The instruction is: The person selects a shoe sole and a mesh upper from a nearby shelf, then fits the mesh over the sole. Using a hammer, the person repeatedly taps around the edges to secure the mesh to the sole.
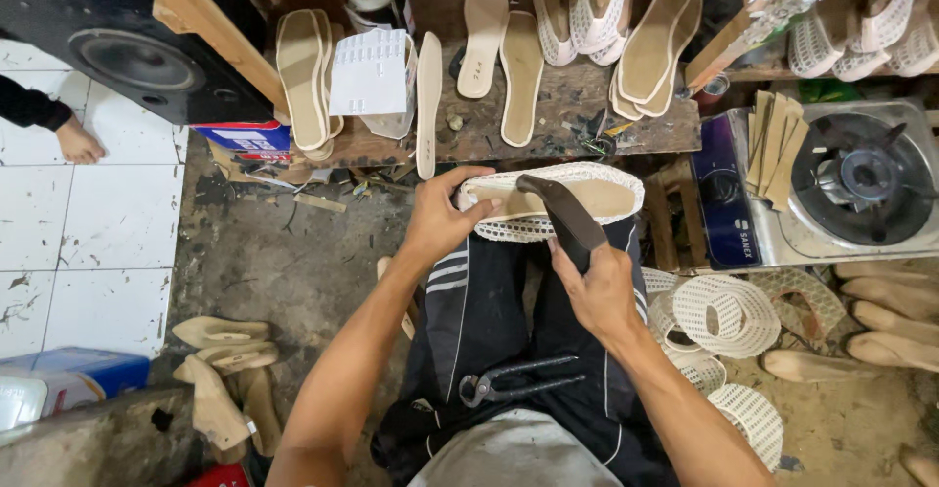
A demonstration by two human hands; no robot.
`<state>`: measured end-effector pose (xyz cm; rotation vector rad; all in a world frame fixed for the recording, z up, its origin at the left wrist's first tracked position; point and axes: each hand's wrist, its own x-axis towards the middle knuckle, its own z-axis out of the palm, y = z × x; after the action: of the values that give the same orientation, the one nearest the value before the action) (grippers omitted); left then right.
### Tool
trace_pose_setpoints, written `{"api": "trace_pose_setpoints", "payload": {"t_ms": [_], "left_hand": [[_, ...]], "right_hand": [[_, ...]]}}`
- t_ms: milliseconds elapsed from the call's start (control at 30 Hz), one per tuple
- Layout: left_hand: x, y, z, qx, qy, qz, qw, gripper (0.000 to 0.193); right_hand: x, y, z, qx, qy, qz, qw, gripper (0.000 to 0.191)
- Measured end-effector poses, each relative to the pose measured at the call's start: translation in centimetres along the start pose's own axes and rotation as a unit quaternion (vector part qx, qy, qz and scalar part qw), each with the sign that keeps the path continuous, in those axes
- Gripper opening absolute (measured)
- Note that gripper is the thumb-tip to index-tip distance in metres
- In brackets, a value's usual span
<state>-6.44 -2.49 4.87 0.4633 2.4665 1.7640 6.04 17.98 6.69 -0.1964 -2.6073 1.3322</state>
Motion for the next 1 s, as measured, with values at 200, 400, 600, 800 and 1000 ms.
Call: {"api": "trace_pose_setpoints", "payload": {"t_ms": [200, 400, 600, 800, 1000], "left_hand": [[-0.3, 0.5, 0.1, 0.014, -0.012, -0.034, 0.999, 0.042], [-0.7, 0.6, 0.3, -0.020, -0.021, -0.016, 0.999, 0.042], [-1.2, 0.7, 0.3, -0.011, -0.014, -0.030, 0.999, 0.043], [-1.5, -0.1, 0.5, -0.041, -0.008, -0.008, 0.999, 0.043], [-3.4, -2.7, 1.1, 0.047, -0.022, 0.102, 0.993, 0.052]], "right_hand": [[-0.6, 0.5, -1.3, 0.020, 0.059, -0.003, 0.998, 0.018], [-0.7, 1.6, -2.5, 0.186, 0.143, 0.001, 0.972, 0.020], [-1.3, 1.9, -2.9, 0.201, 0.187, -0.001, 0.962, 0.024], [-1.0, 3.1, -2.8, 0.214, 0.185, 0.078, 0.956, 0.023], [-5.1, 7.1, -4.1, 0.171, 0.099, 0.113, 0.974, 0.026]]}}
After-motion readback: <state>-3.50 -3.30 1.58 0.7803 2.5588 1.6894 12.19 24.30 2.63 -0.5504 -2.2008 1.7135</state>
